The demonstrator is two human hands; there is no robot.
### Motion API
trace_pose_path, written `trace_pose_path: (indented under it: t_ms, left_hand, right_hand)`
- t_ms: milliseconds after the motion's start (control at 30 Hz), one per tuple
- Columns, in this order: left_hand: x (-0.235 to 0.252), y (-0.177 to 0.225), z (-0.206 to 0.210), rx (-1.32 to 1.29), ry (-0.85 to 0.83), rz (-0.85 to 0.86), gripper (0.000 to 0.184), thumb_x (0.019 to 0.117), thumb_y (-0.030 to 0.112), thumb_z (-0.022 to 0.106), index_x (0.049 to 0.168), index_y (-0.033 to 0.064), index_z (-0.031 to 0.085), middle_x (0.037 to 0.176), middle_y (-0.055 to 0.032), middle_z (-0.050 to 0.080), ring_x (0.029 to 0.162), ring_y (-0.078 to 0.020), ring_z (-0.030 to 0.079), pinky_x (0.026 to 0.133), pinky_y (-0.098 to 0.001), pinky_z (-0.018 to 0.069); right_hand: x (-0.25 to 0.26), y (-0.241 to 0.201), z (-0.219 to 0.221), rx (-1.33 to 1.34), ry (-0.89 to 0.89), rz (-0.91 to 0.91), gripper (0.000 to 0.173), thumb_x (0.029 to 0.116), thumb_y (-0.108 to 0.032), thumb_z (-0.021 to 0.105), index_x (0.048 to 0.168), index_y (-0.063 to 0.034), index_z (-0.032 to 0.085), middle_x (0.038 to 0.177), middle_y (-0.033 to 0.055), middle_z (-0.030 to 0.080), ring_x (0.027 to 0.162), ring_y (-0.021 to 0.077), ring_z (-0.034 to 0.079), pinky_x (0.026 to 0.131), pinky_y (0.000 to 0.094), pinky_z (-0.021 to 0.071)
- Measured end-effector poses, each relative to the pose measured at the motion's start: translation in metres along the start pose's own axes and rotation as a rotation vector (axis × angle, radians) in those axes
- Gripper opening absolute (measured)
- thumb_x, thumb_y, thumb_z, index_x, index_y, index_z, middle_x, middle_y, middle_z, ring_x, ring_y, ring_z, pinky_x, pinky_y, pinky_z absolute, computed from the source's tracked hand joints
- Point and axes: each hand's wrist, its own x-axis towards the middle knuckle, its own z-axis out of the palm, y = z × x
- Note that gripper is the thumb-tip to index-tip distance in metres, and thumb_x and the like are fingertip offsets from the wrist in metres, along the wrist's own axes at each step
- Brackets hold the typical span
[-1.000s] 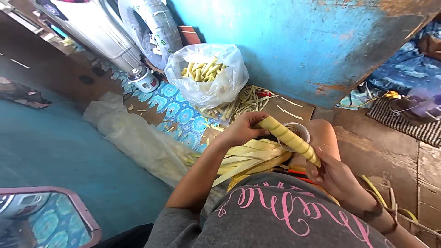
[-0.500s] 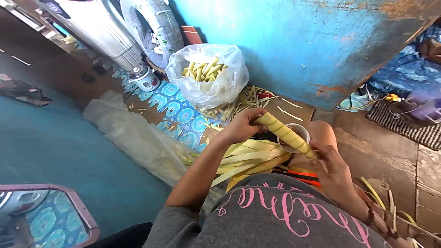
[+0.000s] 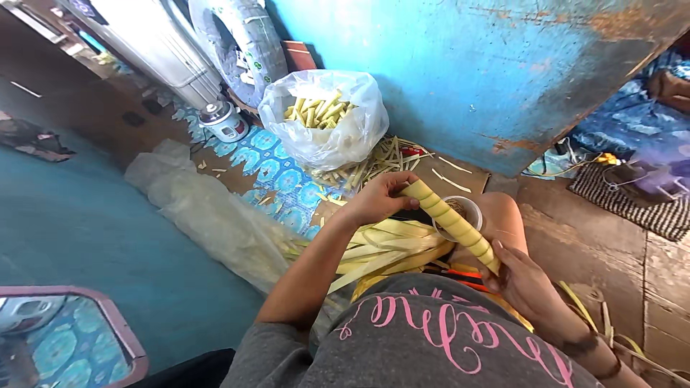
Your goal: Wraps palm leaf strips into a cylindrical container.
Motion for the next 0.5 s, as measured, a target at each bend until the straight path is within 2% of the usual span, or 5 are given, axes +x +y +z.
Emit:
trace_pose_path:
  t_ms: [133, 267, 367, 433, 500]
  left_hand:
    - [-0.001, 0.0, 0.0, 0.0, 0.05, -0.028, 0.025, 0.0951, -0.006, 0.064, 0.119, 0.0, 0.061, 0.091, -0.0066, 0.071, 0.077, -0.0086, 0.069, 0.075, -0.0252, 0.0592]
    - [0.001, -0.002, -0.005, -0.036, -0.005, -0.002, 0.026, 0.0944, -0.005, 0.065, 0.119, 0.0013, 0.061, 0.094, -0.0016, 0.072, 0.081, -0.0046, 0.069, 0.079, -0.0228, 0.0585]
    - [0.002, -0.001, -0.004, -0.048, 0.036, -0.024, 0.022, 0.0946, -0.007, 0.064, 0.116, 0.0004, 0.061, 0.091, -0.0021, 0.072, 0.08, -0.0056, 0.069, 0.078, -0.0236, 0.0591]
    - [0.001, 0.0, -0.004, -0.044, 0.069, -0.049, 0.025, 0.0947, -0.006, 0.064, 0.119, -0.0003, 0.06, 0.091, -0.0027, 0.071, 0.078, -0.0061, 0.069, 0.077, -0.0239, 0.0591]
    - [0.002, -0.001, -0.005, -0.049, 0.064, -0.04, 0.029, 0.0941, -0.005, 0.066, 0.122, -0.0009, 0.06, 0.092, -0.0036, 0.072, 0.079, -0.0064, 0.069, 0.078, -0.0242, 0.0594]
  right_hand:
    - [0.007, 0.021, -0.01, -0.745, 0.052, -0.704, 0.053, 0.1047, -0.037, 0.053, 0.134, 0.0067, 0.057, 0.118, 0.0169, 0.067, 0.102, 0.0128, 0.065, 0.088, 0.0257, 0.0539]
    - [0.0, 0.001, 0.002, 0.085, -0.037, 0.038, 0.041, 0.1126, -0.023, 0.021, 0.125, -0.0084, 0.058, 0.076, -0.0015, 0.071, 0.053, 0.0018, 0.061, 0.049, 0.0152, 0.0519]
    - [0.001, 0.011, -0.003, -0.332, 0.002, -0.326, 0.035, 0.1093, -0.021, 0.042, 0.134, 0.0001, 0.056, 0.099, -0.0021, 0.072, 0.079, 0.0003, 0.068, 0.07, 0.0162, 0.058]
    - [0.007, 0.02, -0.008, -0.709, 0.051, -0.666, 0.053, 0.1054, -0.036, 0.052, 0.135, 0.0075, 0.057, 0.119, 0.0156, 0.067, 0.102, 0.0126, 0.065, 0.088, 0.0262, 0.0547]
    - [0.003, 0.013, -0.006, -0.479, -0.025, -0.429, 0.04, 0.1087, -0.026, 0.045, 0.136, 0.0012, 0.057, 0.109, 0.0015, 0.07, 0.088, 0.0004, 0.066, 0.079, 0.0164, 0.0565]
